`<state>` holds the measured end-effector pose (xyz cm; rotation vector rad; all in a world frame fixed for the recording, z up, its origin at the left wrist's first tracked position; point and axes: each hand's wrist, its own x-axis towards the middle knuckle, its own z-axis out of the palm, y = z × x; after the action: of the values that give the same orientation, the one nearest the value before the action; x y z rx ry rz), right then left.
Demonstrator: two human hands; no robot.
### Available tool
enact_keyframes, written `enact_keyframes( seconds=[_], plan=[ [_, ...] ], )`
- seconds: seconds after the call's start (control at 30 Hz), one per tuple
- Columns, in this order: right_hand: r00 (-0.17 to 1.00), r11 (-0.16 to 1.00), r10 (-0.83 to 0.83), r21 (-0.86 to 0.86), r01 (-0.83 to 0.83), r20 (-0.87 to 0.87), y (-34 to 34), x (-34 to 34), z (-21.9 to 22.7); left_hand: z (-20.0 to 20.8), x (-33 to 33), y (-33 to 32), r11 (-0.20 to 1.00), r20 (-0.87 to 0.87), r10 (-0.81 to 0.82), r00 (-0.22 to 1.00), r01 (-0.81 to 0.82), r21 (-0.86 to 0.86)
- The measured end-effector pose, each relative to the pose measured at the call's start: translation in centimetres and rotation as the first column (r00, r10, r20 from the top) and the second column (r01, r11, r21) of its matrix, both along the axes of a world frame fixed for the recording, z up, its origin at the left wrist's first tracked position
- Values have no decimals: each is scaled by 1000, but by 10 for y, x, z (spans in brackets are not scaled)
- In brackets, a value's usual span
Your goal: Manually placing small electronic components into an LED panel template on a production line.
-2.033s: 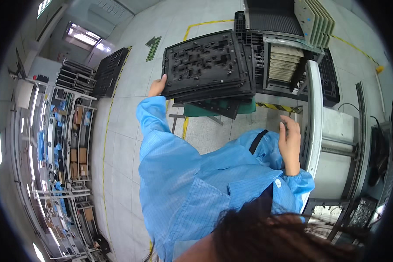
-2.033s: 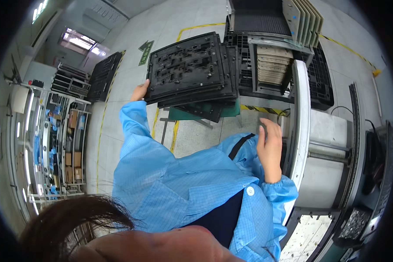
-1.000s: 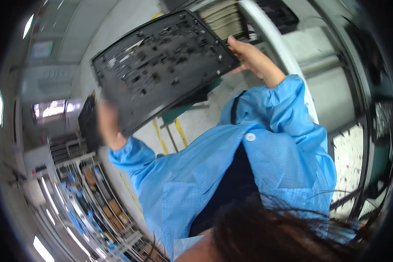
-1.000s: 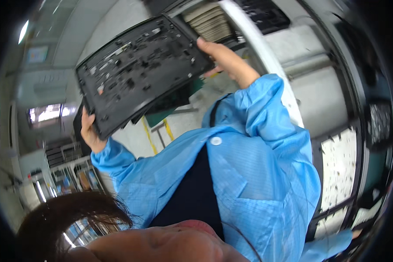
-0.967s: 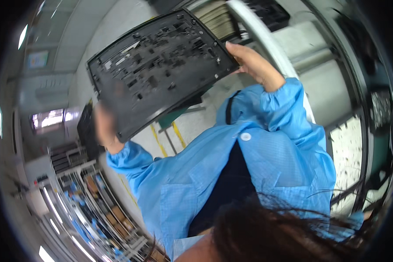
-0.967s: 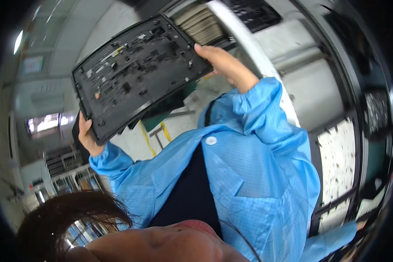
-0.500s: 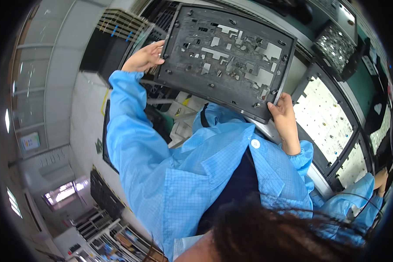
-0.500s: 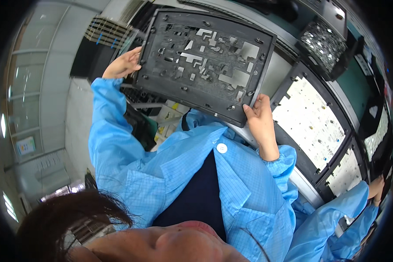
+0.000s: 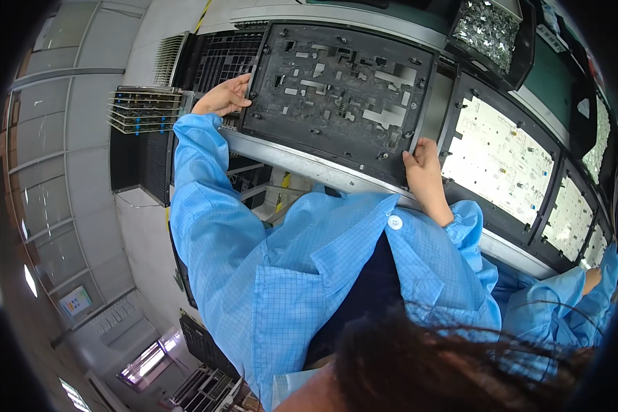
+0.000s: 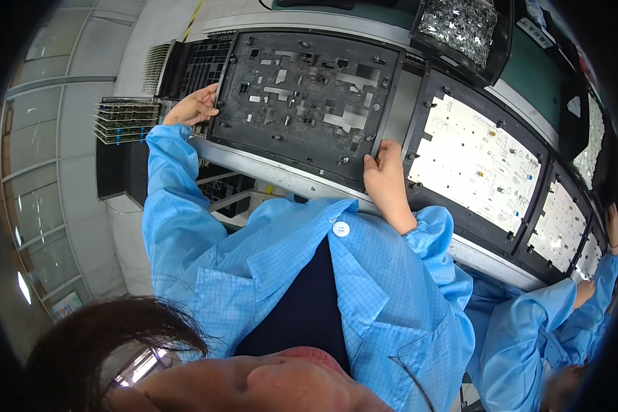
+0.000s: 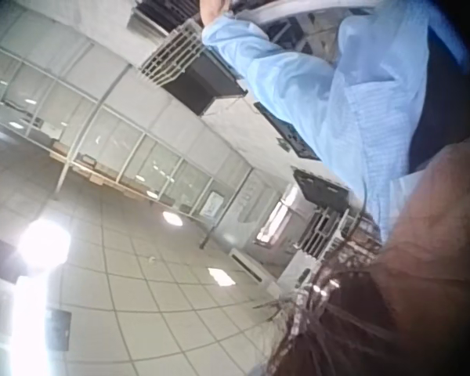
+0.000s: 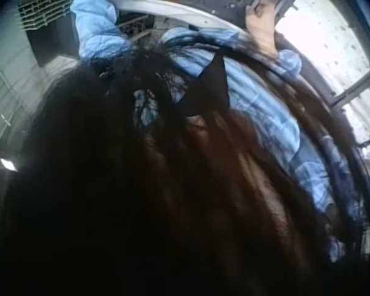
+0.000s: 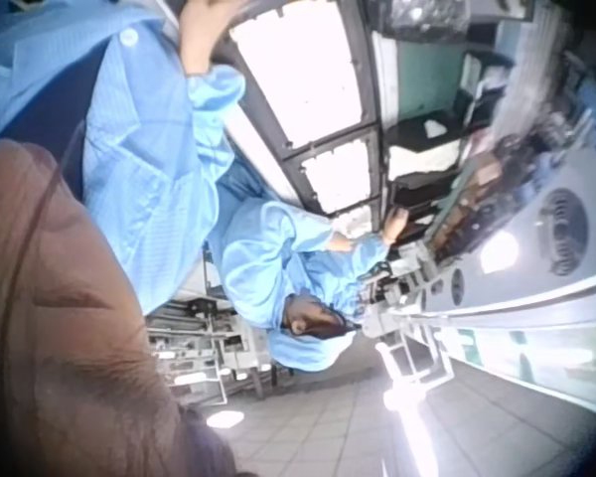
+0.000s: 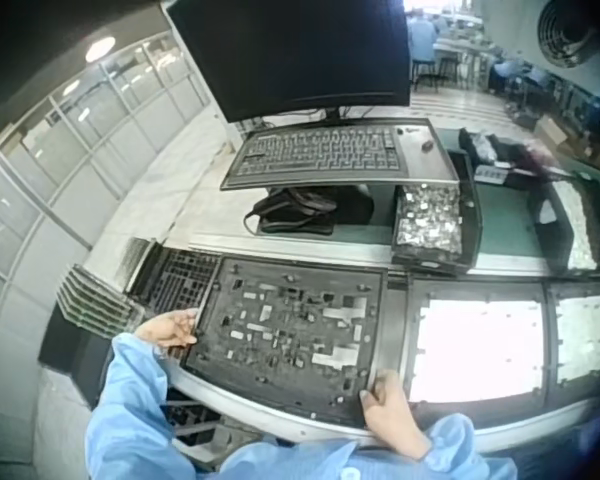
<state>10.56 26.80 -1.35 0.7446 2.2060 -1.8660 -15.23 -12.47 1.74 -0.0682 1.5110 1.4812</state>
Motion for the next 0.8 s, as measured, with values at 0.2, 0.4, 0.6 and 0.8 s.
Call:
enact_keyframes(
  seconds=[0.2,0.4,0.6,0.8],
  plan=[
    [995,998,-58,9,58,-77,-5,7,-17,-12,-6,-4,1000,-27,-3,1000,2,-18],
    [975,943,56,332,18,-214,-6,20,59,0,6,13,997,-79,26,997,-32,-76],
    [885,938,-105,251,240,-453,7,11,94,9,26,6,994,-331,-89,939,61,-94],
    [875,972,-53,174,155,-481,25,27,89,33,41,-2,435,-826,-365,-430,-863,257]
  ],
)
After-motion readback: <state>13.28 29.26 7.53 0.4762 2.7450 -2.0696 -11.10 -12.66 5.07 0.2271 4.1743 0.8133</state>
